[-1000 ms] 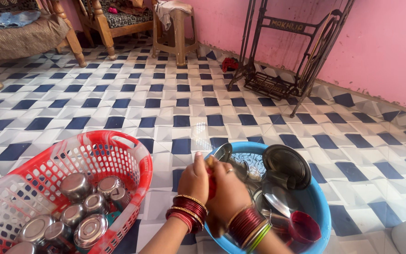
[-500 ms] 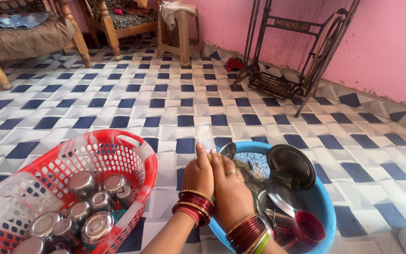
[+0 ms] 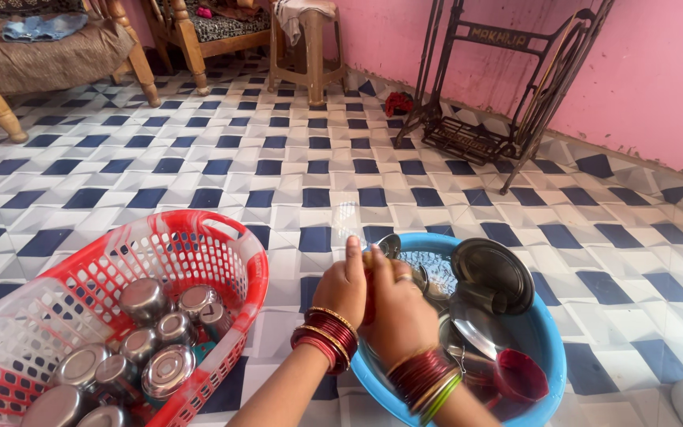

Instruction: The person washes various metal and plastic kitchen items by hand in a blue basin of water using a yellow cloth. They scrub each item, rinse it in the water, and place it into a red basket.

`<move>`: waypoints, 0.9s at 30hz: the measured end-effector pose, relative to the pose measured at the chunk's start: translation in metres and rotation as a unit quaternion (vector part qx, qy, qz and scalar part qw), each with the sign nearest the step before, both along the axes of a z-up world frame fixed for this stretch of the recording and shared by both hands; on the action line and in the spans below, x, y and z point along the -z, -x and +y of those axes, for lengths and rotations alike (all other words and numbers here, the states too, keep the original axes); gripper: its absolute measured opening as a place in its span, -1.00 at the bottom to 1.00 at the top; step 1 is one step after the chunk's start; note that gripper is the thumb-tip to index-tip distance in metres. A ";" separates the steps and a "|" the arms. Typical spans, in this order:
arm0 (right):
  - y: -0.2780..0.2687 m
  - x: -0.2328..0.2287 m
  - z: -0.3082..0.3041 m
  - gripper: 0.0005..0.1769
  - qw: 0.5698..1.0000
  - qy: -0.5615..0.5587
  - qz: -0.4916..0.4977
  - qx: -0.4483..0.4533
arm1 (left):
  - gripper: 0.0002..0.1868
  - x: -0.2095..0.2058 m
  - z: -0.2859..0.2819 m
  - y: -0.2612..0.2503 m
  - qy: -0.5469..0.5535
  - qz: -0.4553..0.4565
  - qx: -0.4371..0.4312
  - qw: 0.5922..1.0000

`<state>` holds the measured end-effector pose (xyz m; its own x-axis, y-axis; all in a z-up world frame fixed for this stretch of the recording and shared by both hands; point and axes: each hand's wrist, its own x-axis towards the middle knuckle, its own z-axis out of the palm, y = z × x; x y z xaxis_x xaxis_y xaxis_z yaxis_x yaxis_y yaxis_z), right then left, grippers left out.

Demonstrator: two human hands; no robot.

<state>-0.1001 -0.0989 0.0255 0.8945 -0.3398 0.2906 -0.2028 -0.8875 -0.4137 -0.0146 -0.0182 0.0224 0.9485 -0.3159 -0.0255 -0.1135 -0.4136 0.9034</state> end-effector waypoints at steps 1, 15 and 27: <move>0.002 0.000 0.009 -0.06 0.995 0.090 -0.010 0.037 | -0.04 -0.002 -0.002 0.000 0.006 -0.004 -0.023 1.000; -0.009 -0.002 -0.021 0.15 0.976 -0.193 0.094 -0.049 | 0.00 -0.003 0.008 0.006 0.008 -0.023 0.027 0.999; -0.010 0.012 -0.012 -0.25 0.979 -0.200 0.018 -0.048 | -0.03 -0.001 0.008 0.013 -0.065 -0.133 0.028 0.989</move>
<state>-0.0904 -0.1111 0.0132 0.9349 -0.3343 0.1192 -0.1478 -0.6720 -0.7256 -0.0273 -0.0104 0.0229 0.9078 -0.3790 0.1794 -0.3668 -0.5104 0.7778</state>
